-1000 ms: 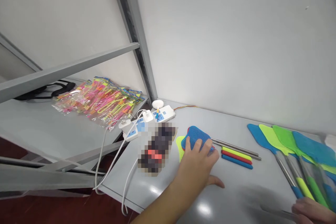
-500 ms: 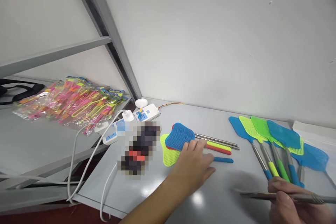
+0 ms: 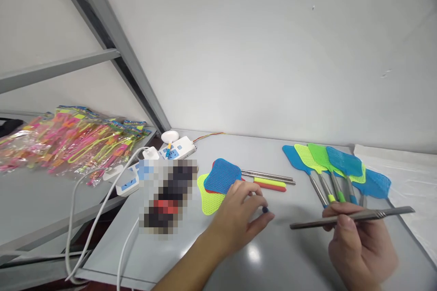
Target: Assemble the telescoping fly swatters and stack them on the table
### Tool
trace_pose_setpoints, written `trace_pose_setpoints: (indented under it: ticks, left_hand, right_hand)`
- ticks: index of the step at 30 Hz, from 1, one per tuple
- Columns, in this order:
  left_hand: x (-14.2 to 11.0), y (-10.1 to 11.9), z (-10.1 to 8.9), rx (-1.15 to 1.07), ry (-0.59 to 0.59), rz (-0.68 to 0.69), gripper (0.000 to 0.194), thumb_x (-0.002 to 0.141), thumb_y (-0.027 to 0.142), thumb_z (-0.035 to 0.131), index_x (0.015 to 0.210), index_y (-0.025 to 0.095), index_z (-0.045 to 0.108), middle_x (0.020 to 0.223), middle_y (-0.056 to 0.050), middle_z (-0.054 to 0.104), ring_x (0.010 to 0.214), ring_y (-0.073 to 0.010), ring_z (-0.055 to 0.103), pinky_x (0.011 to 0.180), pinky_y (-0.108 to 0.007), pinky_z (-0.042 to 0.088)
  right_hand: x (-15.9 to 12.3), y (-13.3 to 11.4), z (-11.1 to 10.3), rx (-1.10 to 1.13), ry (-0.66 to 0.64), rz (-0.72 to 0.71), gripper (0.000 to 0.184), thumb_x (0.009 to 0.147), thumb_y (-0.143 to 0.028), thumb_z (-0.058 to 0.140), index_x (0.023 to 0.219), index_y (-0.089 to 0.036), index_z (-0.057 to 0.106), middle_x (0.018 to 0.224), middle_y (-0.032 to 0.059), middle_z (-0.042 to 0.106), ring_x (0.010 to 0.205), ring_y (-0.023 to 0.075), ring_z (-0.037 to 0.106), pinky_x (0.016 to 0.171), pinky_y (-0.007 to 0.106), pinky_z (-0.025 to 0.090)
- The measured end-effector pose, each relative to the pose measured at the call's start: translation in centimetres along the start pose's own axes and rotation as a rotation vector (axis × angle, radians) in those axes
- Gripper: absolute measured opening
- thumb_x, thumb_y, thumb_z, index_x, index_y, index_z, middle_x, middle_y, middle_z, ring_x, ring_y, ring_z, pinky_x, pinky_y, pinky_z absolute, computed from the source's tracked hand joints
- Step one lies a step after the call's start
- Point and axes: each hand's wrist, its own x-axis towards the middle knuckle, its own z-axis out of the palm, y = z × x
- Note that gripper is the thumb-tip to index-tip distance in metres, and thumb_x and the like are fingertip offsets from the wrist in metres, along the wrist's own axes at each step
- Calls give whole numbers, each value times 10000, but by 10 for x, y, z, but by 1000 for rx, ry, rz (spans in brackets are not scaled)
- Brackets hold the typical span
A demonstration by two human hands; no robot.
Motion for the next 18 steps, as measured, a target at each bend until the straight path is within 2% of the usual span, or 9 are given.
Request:
trace_pose_setpoints:
  ticks: [2, 4, 8, 12, 15, 18]
  left_hand:
    - [1, -1, 0, -52, 6, 17, 122, 914, 281, 594, 988, 197, 545, 1026, -51, 594, 914, -172, 537, 819, -331, 447]
    - [2, -1, 1, -75, -13, 37, 119, 915, 287, 592, 969, 197, 534, 992, -41, 617, 912, -172, 560, 804, -321, 445]
    - [5, 1, 7, -99, -46, 10, 129, 916, 317, 594, 920, 200, 541, 930, -18, 655, 890, -174, 597, 784, -312, 439]
    - [8, 6, 9, -158, -81, -43, 148, 904, 332, 619, 918, 193, 569, 881, -2, 674, 845, -164, 617, 781, -297, 437]
    - [8, 8, 9, -155, -51, -67, 185, 898, 372, 624, 892, 190, 590, 804, 8, 668, 776, -153, 606, 772, -294, 435]
    - [6, 6, 10, -102, -9, -76, 305, 895, 477, 593, 789, 191, 593, 660, 25, 619, 653, -133, 556, 735, -285, 432]
  right_hand:
    - [6, -11, 5, 43, -23, -12, 103, 914, -258, 544, 980, -203, 600, 713, 23, 575, 538, 143, 528, 462, 280, 435]
    - [13, -20, 9, 57, -102, -47, 106, 920, -223, 533, 1004, -206, 596, 768, 27, 586, 586, 144, 545, 520, 292, 454]
    - [28, -29, 17, 50, -204, -177, 107, 911, -193, 547, 1010, -211, 583, 850, 30, 584, 705, 159, 565, 611, 313, 454]
    - [42, -35, 25, 12, -245, -210, 73, 928, -192, 522, 983, -218, 561, 839, 15, 570, 684, 142, 542, 588, 294, 438]
    - [48, -41, 29, -42, -339, -208, 57, 934, -199, 513, 976, -221, 545, 834, 6, 577, 648, 125, 531, 564, 268, 440]
    - [51, -46, 30, -98, -445, -248, 35, 935, -216, 511, 958, -220, 537, 808, 7, 587, 621, 125, 537, 536, 253, 431]
